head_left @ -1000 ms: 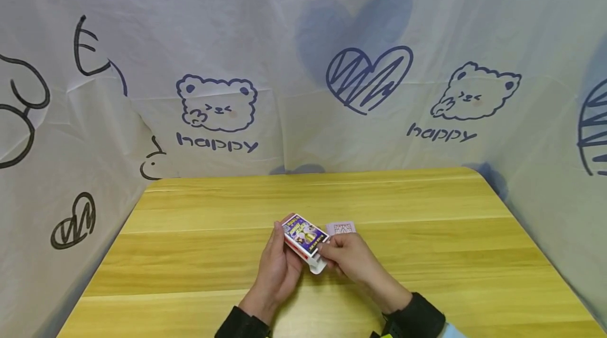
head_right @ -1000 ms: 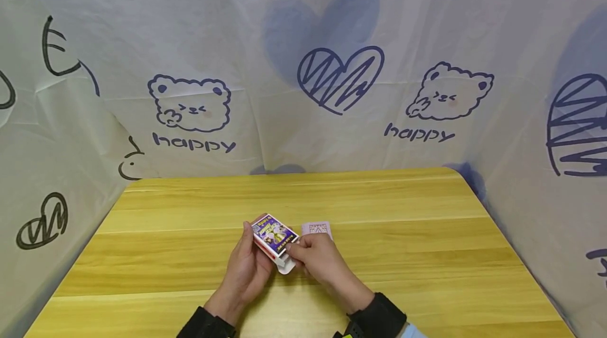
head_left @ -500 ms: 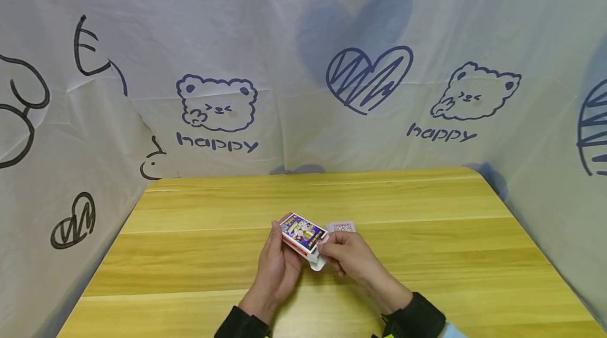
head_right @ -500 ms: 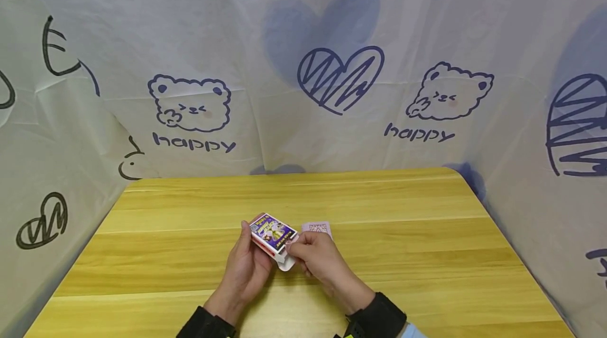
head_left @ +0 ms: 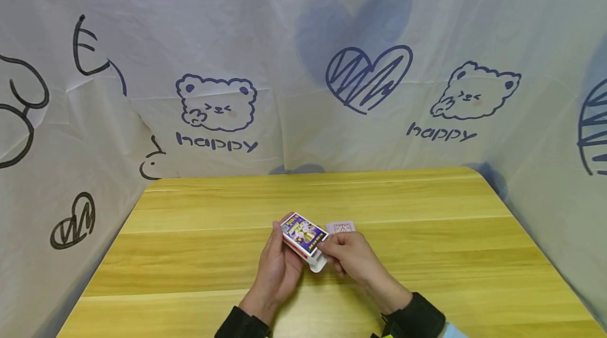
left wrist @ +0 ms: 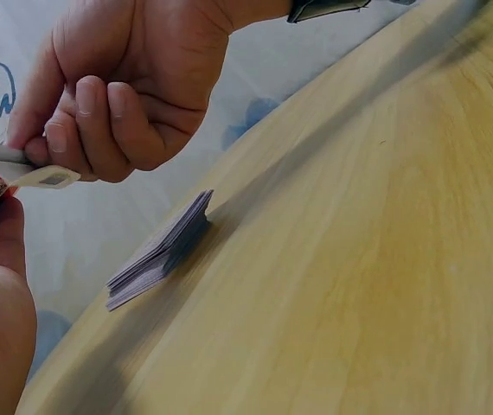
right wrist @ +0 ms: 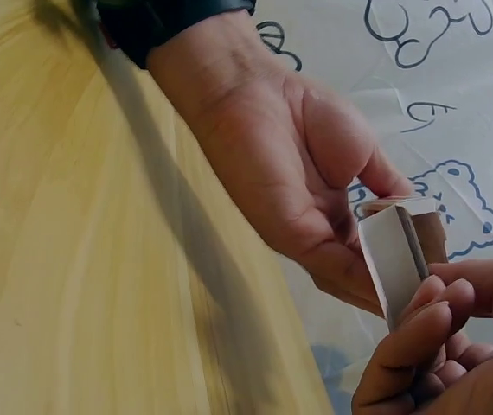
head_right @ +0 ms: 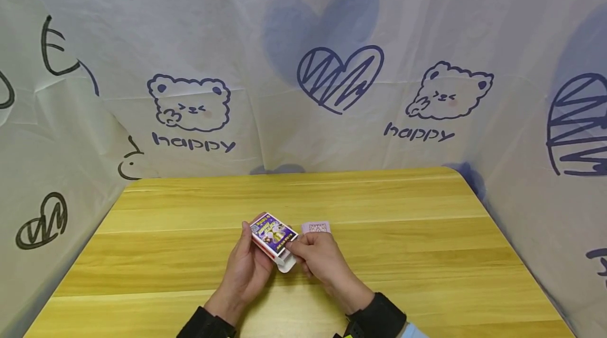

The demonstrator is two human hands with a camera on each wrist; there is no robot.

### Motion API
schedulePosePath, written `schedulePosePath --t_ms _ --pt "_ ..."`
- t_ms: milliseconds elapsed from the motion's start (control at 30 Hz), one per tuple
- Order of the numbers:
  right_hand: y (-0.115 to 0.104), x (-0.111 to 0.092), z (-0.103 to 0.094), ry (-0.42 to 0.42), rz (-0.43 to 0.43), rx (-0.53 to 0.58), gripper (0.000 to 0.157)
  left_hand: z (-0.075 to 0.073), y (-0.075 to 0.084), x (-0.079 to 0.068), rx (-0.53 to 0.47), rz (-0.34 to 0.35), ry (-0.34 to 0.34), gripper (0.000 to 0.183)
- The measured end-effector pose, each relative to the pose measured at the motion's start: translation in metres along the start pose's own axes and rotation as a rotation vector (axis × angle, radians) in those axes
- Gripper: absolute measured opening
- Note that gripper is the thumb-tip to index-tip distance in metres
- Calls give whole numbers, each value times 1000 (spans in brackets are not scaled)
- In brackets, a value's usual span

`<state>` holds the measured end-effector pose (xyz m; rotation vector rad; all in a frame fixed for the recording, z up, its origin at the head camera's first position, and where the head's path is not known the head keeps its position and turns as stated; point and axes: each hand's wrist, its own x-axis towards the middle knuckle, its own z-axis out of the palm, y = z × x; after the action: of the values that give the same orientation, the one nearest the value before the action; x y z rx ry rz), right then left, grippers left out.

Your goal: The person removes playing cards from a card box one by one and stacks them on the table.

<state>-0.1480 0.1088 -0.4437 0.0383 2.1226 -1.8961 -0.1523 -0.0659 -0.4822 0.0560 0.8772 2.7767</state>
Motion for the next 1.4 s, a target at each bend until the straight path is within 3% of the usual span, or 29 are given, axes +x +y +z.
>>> schedulePosePath --t_ms 200,367,567,833,1000,1167,1300,1400 --pt "-2 -1 1 12 29 76 18 0 1 0 -5 6 2 65" --pt "-7 -4 0 -13 -14 93 13 -1 2 0 -33 5 1 65" --pt "-8 -5 -2 -84 -32 19 16 -3 2 1 -11 18 -6 67" --pt "-6 -2 -6 -25 -54 -24 33 -3 0 1 0 8 -22 67" --pt "-8 -2 -11 -52 -82 -72 20 -4 1 3 -20 16 16 64" --pt "-11 -3 -17 -98 -109 -147 22 -6 1 6 8 33 65 64" --pt "-12 -3 -21 -98 -149 -274 12 -6 1 6 28 39 79 67" --pt "-12 -2 -23 -85 -174 -379 16 -6 0 6 43 37 87 70"
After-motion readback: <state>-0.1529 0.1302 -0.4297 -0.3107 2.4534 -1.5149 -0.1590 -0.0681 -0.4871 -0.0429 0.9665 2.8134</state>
